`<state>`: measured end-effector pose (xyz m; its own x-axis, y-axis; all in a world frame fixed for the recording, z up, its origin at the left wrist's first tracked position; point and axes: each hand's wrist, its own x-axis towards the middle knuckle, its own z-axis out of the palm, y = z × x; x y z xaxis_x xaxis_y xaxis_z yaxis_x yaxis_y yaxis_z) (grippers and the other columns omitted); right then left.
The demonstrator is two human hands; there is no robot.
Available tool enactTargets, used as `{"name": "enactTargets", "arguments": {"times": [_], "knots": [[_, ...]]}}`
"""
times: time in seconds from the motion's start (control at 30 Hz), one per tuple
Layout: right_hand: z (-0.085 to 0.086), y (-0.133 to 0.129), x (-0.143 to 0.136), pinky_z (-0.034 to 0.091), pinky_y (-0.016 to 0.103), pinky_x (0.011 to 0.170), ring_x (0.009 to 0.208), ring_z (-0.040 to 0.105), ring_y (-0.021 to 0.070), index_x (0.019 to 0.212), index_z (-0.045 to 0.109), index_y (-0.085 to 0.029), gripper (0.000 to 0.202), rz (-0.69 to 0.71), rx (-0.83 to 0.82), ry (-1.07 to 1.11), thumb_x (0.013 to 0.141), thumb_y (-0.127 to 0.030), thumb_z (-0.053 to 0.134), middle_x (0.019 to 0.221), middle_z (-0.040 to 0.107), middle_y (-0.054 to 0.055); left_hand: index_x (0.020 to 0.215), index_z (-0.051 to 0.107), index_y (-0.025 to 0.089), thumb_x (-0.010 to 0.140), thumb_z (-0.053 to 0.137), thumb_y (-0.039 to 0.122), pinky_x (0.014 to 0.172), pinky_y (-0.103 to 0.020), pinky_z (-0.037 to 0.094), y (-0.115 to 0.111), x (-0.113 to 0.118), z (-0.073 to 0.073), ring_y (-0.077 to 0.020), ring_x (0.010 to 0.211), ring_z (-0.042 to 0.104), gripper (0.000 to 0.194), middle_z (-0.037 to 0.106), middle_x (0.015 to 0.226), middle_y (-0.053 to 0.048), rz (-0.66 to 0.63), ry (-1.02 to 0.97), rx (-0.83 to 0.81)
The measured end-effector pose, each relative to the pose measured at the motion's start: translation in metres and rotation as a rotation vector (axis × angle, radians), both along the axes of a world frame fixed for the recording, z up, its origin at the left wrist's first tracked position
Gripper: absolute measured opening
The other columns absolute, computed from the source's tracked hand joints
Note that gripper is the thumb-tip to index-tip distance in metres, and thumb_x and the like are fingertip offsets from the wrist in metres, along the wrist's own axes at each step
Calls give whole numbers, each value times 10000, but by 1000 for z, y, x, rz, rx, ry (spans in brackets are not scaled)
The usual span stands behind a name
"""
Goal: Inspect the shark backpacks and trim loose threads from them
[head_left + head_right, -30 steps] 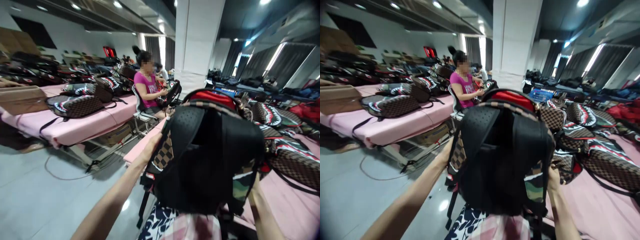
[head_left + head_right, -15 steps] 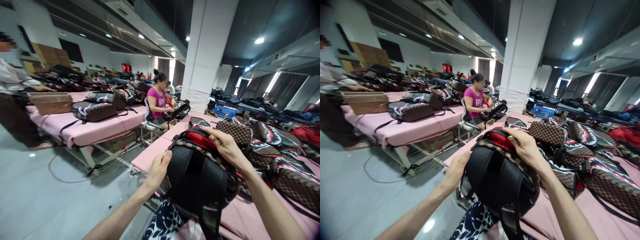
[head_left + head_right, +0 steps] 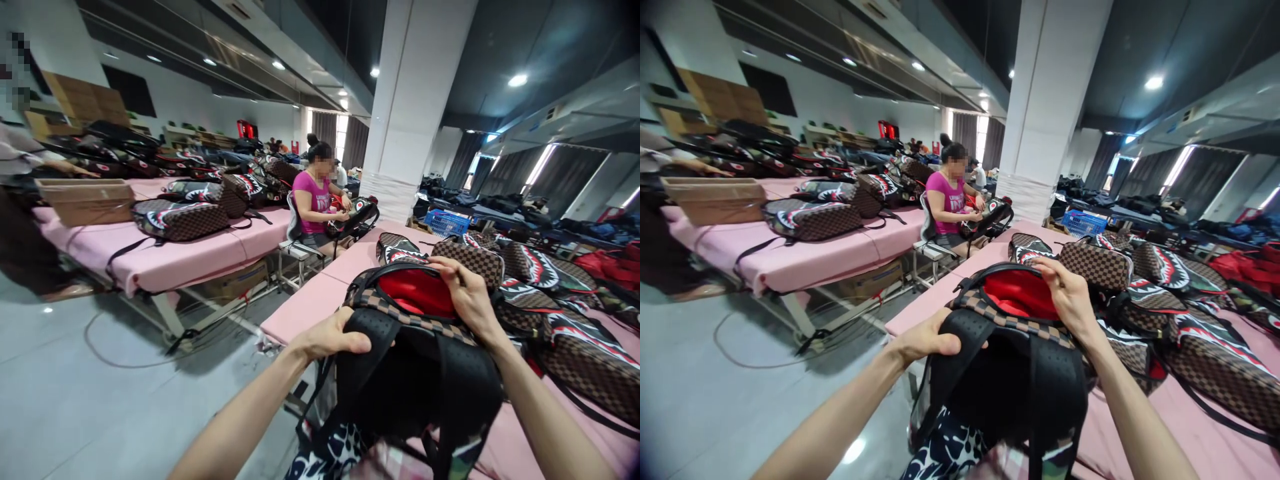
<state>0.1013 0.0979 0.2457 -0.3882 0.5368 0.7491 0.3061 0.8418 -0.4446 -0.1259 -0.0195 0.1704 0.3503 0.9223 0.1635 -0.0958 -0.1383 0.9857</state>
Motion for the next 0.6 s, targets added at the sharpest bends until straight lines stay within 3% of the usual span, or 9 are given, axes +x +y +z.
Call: {"name": "enactTargets", "arguments": {"times": [0.07,0.13,0.27,0.4,0.5,0.6], "knots": [[0,-15,16,506,278,709,766,647,167,958,657,-193,351,-82,-31,226,901,-430,404,878,704,55,917,707,115,587,695,527,653,-251,489,0,0,3,-203,759,612,528,696,872,-87,67,75,38],[-6,-36,41,488,244,571,587,605,147,790,669,-188,368,-215,-70,290,879,-459,436,692,675,42,916,705,118,591,681,527,646,-254,484,0,-1,4,-202,752,602,523,694,858,-80,95,130,49],[-37,-84,75,376,205,402,422,491,116,519,587,-189,414,-260,-238,-1,810,-478,525,462,545,2,880,706,118,565,672,534,595,-265,475,1,-2,4,-214,704,591,523,693,799,-84,127,203,-4],[-69,-114,53,344,199,383,408,445,101,543,565,-178,374,-212,-284,-28,813,-435,533,456,510,-20,854,716,128,534,683,530,621,-291,490,3,0,2,-248,743,608,515,697,802,-93,169,214,-20],[-81,-119,28,392,205,443,461,491,112,610,574,-178,331,-115,-155,-2,855,-379,482,516,554,-7,864,714,126,547,689,514,652,-309,505,4,1,-3,-256,765,620,502,698,810,-97,253,146,-27],[-86,-115,20,342,198,424,417,419,84,537,489,-182,385,-7,1,-105,872,-370,460,469,484,-20,859,713,127,549,705,485,660,-305,510,5,0,-8,-246,758,624,474,697,798,-93,350,78,-17]]}}
